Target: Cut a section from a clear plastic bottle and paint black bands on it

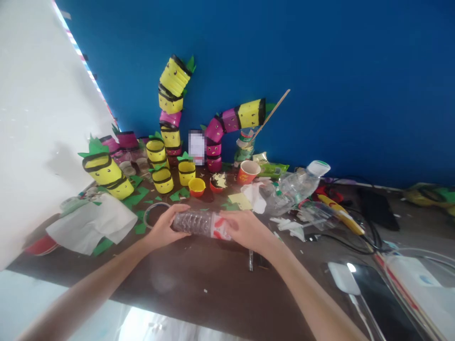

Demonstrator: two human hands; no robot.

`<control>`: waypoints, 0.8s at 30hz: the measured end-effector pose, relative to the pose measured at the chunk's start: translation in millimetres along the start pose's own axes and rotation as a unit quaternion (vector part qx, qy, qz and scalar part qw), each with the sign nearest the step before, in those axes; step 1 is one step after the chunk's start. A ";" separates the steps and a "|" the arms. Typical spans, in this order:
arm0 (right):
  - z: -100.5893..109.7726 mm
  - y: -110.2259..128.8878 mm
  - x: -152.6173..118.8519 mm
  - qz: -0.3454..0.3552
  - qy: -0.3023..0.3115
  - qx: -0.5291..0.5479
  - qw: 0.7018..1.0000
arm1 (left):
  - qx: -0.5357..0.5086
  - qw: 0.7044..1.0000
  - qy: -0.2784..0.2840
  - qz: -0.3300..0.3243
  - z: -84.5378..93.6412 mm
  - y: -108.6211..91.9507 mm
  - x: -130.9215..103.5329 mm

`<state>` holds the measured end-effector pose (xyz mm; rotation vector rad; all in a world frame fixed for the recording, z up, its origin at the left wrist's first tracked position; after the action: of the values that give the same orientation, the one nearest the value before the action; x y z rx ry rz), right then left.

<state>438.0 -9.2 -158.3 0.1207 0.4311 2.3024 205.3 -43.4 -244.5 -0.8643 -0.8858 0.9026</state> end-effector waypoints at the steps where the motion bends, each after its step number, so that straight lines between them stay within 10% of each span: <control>1: -0.7 0.4 0.1 0.003 -0.003 0.004 1.000 | 0.002 1.000 -0.002 -0.009 0.2 -0.3 0.0; 11: -29.4 -14.2 0.3 0.030 -0.102 0.143 0.984 | 0.007 0.998 -0.013 -0.055 2.1 6.4 2.3; 24: -39.2 -3.8 -2.6 0.119 -0.160 -0.023 0.980 | 0.051 0.998 -0.004 -0.041 5.0 5.2 4.5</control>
<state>433.9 -19.3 -196.2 0.5368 0.2046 2.4657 201.0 -36.3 -246.1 -0.7325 -0.8693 0.8725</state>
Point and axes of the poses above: each hand's wrist, its own x-axis towards the middle knuckle, its own z-axis out of the back of the hand, y = z × x, the point moved 4 cm from there along x, towards the middle knuckle, and after that the axes turned 11 degrees about y, right-handed, at the moved point
